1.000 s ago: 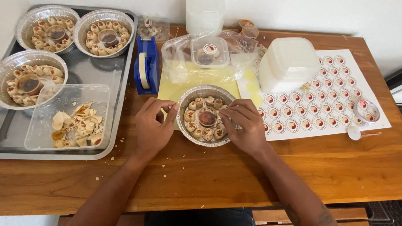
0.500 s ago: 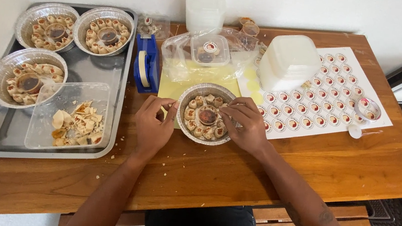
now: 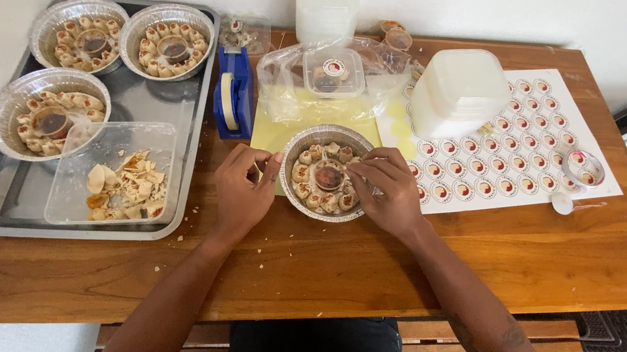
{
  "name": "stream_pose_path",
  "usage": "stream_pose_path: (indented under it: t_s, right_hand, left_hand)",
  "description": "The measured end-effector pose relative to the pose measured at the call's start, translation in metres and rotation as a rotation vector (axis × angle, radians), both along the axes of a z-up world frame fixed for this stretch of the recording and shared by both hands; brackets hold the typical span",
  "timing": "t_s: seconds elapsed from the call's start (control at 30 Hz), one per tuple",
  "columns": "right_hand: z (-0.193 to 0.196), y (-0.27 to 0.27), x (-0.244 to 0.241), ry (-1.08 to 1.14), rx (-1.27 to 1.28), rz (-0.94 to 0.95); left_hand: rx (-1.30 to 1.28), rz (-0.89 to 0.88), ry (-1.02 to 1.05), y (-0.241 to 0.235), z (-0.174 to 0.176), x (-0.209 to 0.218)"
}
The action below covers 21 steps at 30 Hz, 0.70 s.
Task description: The person places small food pieces into a foil container, adds a sauce cup, and sprinkles crumbs on top. They repeat this process for multiple containers and arrange them on a tray.
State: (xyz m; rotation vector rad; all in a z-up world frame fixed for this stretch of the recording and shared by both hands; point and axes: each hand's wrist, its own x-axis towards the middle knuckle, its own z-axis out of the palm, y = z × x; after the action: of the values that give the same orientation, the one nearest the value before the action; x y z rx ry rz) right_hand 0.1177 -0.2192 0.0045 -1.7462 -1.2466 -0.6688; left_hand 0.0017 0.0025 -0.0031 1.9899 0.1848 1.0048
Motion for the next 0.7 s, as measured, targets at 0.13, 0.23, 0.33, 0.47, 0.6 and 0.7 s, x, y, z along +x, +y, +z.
stream_pose_path:
  t_s: [0.13,0.23,0.33,0.47,0.6,0.7]
  right_hand:
    - [-0.001,-0.001,0.0,-0.003,-0.003,0.005]
    - [-0.003,-0.001,0.001,-0.014,-0.008,0.004]
    - [0.001,-0.004,0.002,-0.009,-0.024,-0.057]
    - [0.007,-0.007,0.004,0.104,-0.116,-0.27]
    - [-0.016,-0.017,0.018,0.444,-0.109,-0.292]
    - [-0.009,-0.011,0.016,0.491,-0.108,-0.281]
  left_hand:
    - [-0.022,0.016,0.013,0.002,-0.01,0.001]
    - [-0.031,0.02,0.021,0.002,-0.008,0.0]
    - [-0.024,0.003,0.052,0.002,-0.006,0.0]
    - [-0.036,-0.048,0.107,0.0,0.0,-0.002]
    - [-0.065,-0.131,0.227,-0.002,0.003,-0.004]
    - [-0.083,-0.184,0.274,-0.003,0.008,-0.007]
